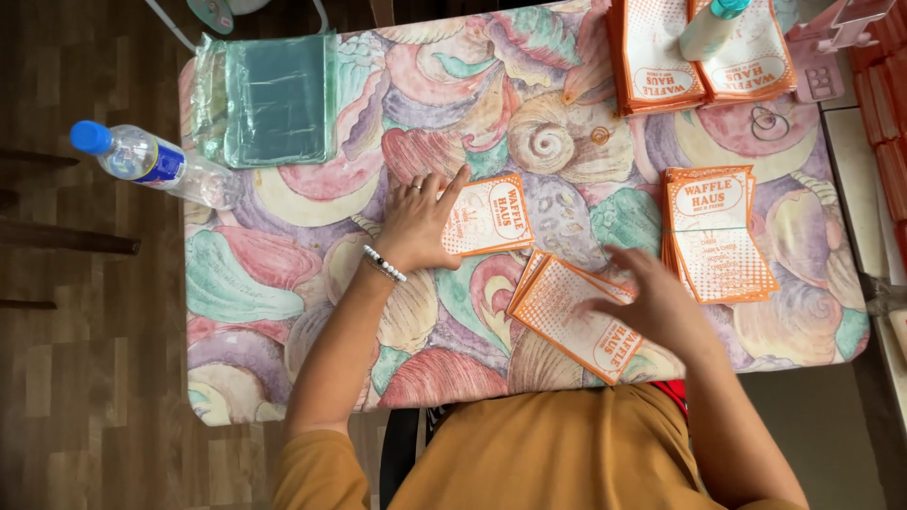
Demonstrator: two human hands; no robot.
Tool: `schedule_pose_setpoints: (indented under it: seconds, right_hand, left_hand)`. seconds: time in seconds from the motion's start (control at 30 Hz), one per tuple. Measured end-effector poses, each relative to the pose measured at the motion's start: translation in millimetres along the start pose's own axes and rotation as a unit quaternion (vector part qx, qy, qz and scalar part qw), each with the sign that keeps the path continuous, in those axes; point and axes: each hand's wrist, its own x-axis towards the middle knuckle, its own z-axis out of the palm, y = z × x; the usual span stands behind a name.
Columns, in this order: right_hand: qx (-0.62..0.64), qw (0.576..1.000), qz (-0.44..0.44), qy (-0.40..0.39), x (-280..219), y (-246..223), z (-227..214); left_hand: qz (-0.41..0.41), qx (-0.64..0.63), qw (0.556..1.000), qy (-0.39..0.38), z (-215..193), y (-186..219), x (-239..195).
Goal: The person is folding stacks of paper bags and organizing them into piles on a table.
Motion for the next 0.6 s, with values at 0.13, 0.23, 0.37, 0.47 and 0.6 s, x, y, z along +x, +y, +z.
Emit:
schedule_pose_setpoints:
  seconds: [0.13,0.23,0.37,0.47,0.6]
  right_hand:
    - [0.002,0.95,0.006,0.312,-6,65,-27]
    - [-0.097,0.912,0.043,0.397,-6,79,-43]
    - [-0.066,0.942,0.19,0.267,1,55,-45]
    - [-0.047,0.941,0.173,0.287,11,63,-34]
    - [-0.012,0.935,0.205,0.289,20,57,-34]
  left_hand:
    - [0.006,0.02,1.0,0.005,-1,0,0]
    - [0.013,0.052,0.999,0.01,0,0,1]
    - [0.017,0.057,0.997,0.045,4,-1,-2]
    - [0.011,0.055,0.998,0.021,8,-3,-1]
    - [-0.008,-0.02,1.0,0.0,-2,4,-3]
